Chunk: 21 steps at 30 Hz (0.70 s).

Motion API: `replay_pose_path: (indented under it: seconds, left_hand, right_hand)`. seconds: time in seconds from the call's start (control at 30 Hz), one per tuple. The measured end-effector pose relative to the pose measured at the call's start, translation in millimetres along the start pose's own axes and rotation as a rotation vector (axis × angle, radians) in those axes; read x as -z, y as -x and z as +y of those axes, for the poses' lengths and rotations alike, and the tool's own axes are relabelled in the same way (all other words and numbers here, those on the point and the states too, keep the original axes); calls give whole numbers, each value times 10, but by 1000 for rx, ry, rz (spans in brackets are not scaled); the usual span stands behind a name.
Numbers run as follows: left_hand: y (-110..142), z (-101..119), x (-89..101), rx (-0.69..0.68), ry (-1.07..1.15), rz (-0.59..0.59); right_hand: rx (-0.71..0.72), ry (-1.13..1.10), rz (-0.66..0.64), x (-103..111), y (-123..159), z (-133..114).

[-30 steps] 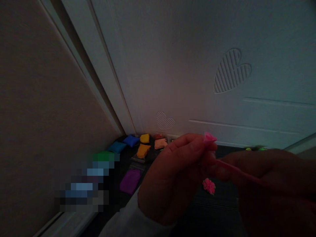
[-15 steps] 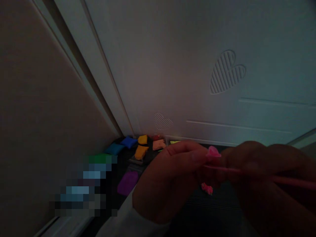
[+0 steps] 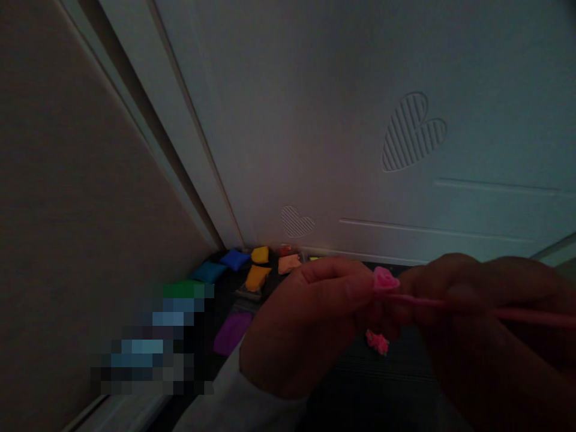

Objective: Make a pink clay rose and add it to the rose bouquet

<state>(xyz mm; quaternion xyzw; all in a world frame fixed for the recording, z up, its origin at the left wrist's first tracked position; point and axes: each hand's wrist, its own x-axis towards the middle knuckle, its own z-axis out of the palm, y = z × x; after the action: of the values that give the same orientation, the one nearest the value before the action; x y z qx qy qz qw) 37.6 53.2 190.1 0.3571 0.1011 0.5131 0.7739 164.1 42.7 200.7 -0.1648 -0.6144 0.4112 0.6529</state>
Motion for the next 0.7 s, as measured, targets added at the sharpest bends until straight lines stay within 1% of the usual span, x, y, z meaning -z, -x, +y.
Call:
replay_pose_path:
  seconds: [0.3,0.47,0.7]
  left_hand:
    - [-19,-7,-8,-8,12,9]
    - [-24,-9,10,12,22,39]
    - [-20,-23,4,-7,19,35]
  right_hand:
    - [-44,90,-7,48,-24,34]
    - [-23,90,-11,61,-11,18]
    - [-52,106,63,28,11,33]
